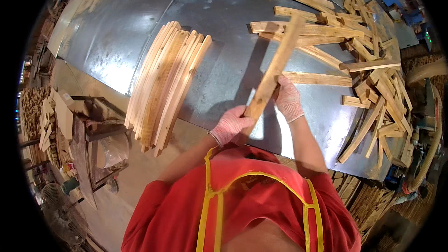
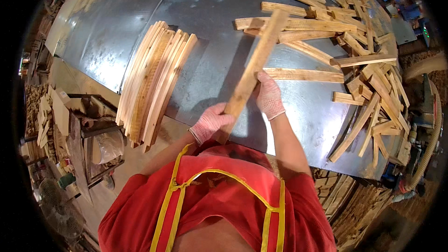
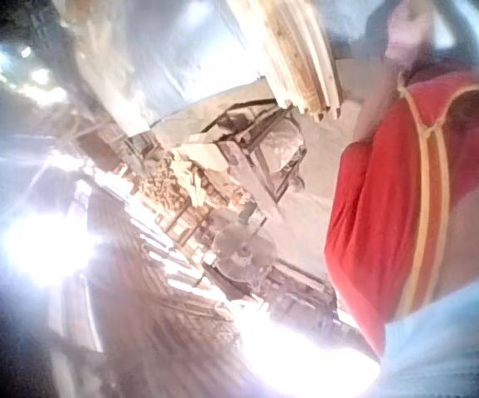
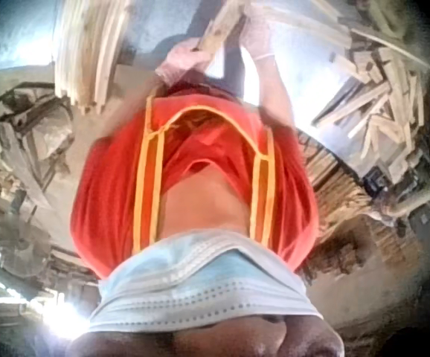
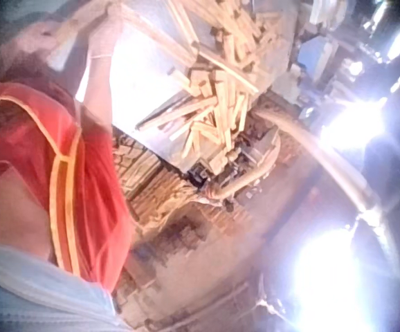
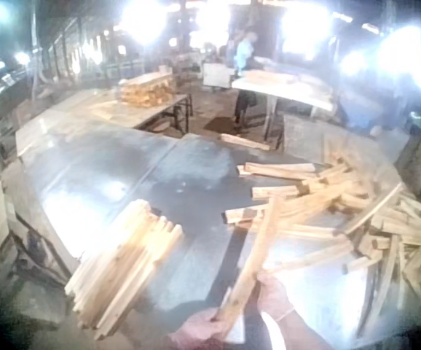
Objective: The person picks up wooden planks from a disorganized pile on a metal table and stacks them neatly. They handle the planks one by one, aligning them into a growing stack.
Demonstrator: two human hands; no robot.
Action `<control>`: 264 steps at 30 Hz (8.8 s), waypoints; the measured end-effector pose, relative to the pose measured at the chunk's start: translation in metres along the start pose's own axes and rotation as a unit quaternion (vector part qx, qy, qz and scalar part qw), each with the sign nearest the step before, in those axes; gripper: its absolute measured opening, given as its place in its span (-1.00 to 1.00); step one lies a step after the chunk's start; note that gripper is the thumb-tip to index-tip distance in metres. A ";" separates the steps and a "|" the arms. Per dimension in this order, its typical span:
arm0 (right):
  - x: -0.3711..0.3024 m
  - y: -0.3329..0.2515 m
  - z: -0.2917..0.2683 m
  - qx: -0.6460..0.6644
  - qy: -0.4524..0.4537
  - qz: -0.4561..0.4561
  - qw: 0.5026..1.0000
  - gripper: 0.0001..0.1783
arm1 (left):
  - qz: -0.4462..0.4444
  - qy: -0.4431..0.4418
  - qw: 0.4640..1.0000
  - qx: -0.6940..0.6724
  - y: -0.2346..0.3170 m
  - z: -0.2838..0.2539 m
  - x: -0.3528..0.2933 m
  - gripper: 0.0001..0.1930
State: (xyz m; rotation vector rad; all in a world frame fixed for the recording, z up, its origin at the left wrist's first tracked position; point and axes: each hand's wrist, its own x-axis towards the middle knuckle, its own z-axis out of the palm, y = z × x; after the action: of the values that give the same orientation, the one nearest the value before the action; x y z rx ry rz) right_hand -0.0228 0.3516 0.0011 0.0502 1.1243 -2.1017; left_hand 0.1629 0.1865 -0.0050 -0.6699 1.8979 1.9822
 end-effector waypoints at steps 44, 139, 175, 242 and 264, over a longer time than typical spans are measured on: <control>0.252 0.058 0.229 -0.799 -0.043 -0.127 0.586 -0.38 | 0.126 0.365 0.733 0.560 -0.024 -0.207 -0.078 -0.56; -0.085 -0.102 -0.207 -0.470 0.576 -0.122 0.658 0.10 | 0.200 0.166 0.743 0.616 -0.030 -0.051 -0.030 -0.13; -0.031 0.115 0.029 -0.324 0.065 0.065 0.941 -0.50 | 0.151 0.299 0.925 0.177 -0.027 -0.111 -0.077 -0.55; -0.048 0.079 0.055 -0.333 0.030 0.087 0.938 -0.19 | 0.078 0.269 0.856 0.435 -0.024 -0.075 -0.033 -0.22; -0.006 -0.168 -0.193 -0.853 0.131 -0.025 0.504 -0.42 | 0.106 0.237 0.741 0.620 0.010 -0.016 0.002 -0.14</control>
State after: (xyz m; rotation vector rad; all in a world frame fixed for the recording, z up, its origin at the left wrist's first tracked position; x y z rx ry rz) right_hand -0.1791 0.5543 0.0023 -0.6095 2.8238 -0.1321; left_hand 0.1578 0.1694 0.0025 -0.5231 3.0277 0.1950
